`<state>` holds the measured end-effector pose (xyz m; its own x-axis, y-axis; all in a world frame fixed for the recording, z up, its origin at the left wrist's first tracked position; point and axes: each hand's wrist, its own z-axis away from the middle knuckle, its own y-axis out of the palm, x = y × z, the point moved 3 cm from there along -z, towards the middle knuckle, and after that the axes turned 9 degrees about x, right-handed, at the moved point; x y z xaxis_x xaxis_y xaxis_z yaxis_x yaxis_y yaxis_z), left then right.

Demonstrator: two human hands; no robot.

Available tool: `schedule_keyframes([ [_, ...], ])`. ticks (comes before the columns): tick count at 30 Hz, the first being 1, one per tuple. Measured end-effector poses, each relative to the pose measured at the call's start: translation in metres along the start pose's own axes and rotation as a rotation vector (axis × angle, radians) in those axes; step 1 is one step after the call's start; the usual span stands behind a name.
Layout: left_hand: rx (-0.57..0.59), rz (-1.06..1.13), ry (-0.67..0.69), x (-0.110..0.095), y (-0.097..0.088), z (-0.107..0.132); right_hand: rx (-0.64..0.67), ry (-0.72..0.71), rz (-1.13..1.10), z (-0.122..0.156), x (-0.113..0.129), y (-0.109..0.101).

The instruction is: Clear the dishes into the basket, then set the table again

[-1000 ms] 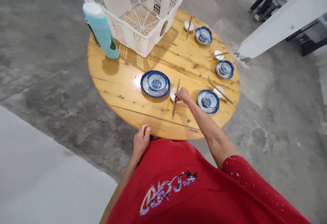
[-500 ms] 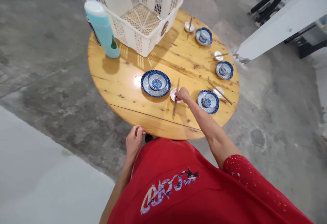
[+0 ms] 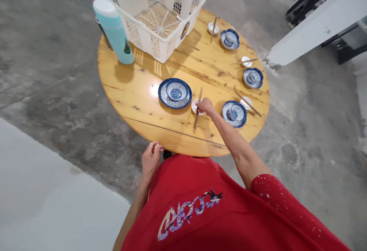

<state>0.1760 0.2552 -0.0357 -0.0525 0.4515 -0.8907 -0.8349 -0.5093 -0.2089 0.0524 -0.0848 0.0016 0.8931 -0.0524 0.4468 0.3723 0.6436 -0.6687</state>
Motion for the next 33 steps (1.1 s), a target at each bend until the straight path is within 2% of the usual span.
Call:
schedule_keyframes([
  [7,0.009,-0.035,0.006,0.002,0.000,-0.003,-0.105,-0.050,0.211,0.004,0.004,-0.008],
  [12,0.018,-0.022,0.019,0.001,0.004,-0.003,-0.102,-0.066,0.208,0.010,0.002,-0.010],
  [19,0.026,-0.019,0.020,0.003,0.008,-0.001,-0.162,-0.110,0.220,0.035,-0.011,-0.014],
  [23,0.037,-0.029,0.013,0.003,0.011,-0.001,-0.133,-0.112,0.126,0.035,-0.020,-0.012],
  [33,0.056,-0.062,0.042,-0.006,0.019,-0.003,-0.072,-0.047,-0.197,0.006,-0.028,-0.001],
])
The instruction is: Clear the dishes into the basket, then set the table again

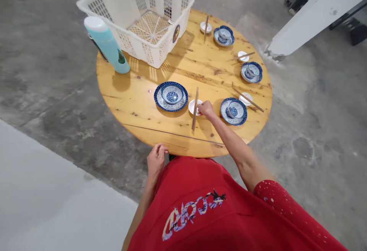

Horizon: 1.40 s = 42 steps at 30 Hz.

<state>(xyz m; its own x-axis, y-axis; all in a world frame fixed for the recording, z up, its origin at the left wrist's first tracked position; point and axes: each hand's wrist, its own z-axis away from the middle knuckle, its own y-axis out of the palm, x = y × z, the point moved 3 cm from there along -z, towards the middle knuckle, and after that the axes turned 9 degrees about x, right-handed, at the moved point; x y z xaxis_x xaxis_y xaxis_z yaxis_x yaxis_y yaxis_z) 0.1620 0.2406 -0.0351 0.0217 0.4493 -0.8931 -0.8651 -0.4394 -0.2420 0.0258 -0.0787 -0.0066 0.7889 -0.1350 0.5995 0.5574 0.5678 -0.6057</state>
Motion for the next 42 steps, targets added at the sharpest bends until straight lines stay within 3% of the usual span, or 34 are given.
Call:
schedule_keyframes([
  [18,-0.038,0.001,0.005,0.004,0.002,0.003,0.010,-0.025,-0.052,-0.011,-0.003,0.008],
  [42,-0.006,0.015,-0.014,0.013,0.003,0.000,-0.005,-0.044,-0.017,-0.011,-0.003,0.006],
])
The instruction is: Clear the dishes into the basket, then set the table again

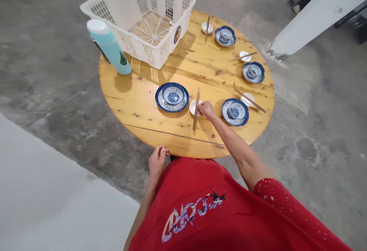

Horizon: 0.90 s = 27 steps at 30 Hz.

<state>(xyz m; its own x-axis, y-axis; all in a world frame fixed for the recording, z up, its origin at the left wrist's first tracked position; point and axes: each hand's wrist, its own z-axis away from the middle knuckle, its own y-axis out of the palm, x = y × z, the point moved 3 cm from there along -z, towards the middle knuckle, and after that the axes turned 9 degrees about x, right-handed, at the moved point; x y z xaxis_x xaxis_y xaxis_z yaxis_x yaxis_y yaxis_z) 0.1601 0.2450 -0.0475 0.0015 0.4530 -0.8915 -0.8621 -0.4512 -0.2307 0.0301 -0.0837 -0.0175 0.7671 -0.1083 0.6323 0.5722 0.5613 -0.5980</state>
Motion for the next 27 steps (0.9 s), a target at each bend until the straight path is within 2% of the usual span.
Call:
schedule_keyframes([
  [11,-0.002,0.008,-0.024,-0.003,0.002,0.000,0.002,-0.032,0.010,-0.004,-0.006,0.001],
  [16,-0.004,0.007,-0.034,-0.001,0.002,0.000,-0.025,-0.036,-0.002,0.002,-0.011,-0.003],
  [19,-0.003,0.011,-0.028,0.001,0.003,-0.001,-0.037,-0.048,-0.038,0.013,-0.016,-0.007],
  [22,0.010,0.010,-0.021,0.002,0.005,-0.002,-0.030,-0.096,-0.168,0.030,-0.026,-0.012],
  [27,0.043,-0.016,0.003,-0.002,0.010,-0.005,-0.069,-0.182,-0.326,0.068,-0.060,-0.019],
])
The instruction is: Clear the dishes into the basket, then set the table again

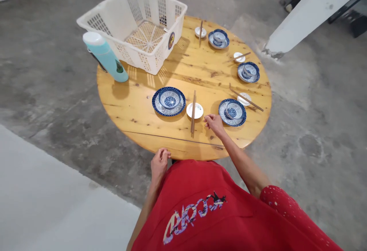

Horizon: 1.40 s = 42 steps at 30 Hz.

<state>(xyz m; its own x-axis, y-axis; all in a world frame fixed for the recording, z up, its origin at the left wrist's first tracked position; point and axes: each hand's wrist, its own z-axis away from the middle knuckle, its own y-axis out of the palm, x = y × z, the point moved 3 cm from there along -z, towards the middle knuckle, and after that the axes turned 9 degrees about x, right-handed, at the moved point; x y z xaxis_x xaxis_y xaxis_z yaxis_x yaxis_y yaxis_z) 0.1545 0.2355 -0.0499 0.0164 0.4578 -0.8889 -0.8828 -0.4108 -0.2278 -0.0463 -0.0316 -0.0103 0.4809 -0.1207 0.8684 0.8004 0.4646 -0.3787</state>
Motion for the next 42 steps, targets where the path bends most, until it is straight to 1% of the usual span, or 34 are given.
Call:
schedule_keyframes([
  [3,0.027,-0.018,0.011,-0.004,0.004,-0.005,-0.038,0.026,-0.093,0.027,-0.025,-0.012],
  [8,0.065,-0.029,0.027,-0.012,0.014,-0.018,-0.135,0.171,-0.258,0.062,-0.068,-0.030],
  [11,0.070,-0.052,0.044,-0.018,0.018,-0.026,-0.208,0.227,-0.341,0.078,-0.084,-0.042],
  [14,0.071,-0.079,0.024,-0.022,0.022,-0.032,-0.250,0.238,-0.385,0.089,-0.094,-0.052],
  [20,0.027,-0.051,0.003,-0.020,0.023,-0.038,-0.250,0.202,-0.442,0.101,-0.109,-0.067],
  [23,-0.019,-0.026,-0.014,-0.020,0.022,-0.038,-0.248,0.217,-0.475,0.102,-0.112,-0.070],
  [26,-0.066,-0.004,-0.014,-0.020,0.022,-0.038,-0.249,0.215,-0.471,0.103,-0.113,-0.072],
  [31,-0.098,0.023,0.003,-0.018,0.024,-0.038,-0.211,0.184,-0.444,0.103,-0.118,-0.072],
  [35,-0.138,0.031,0.007,-0.016,0.025,-0.038,-0.191,0.172,-0.474,0.102,-0.123,-0.073],
  [39,-0.172,0.045,0.005,-0.018,0.026,-0.037,-0.158,0.163,-0.495,0.102,-0.123,-0.075],
  [42,-0.180,0.047,0.009,-0.022,0.028,-0.035,-0.157,0.160,-0.474,0.104,-0.125,-0.077],
])
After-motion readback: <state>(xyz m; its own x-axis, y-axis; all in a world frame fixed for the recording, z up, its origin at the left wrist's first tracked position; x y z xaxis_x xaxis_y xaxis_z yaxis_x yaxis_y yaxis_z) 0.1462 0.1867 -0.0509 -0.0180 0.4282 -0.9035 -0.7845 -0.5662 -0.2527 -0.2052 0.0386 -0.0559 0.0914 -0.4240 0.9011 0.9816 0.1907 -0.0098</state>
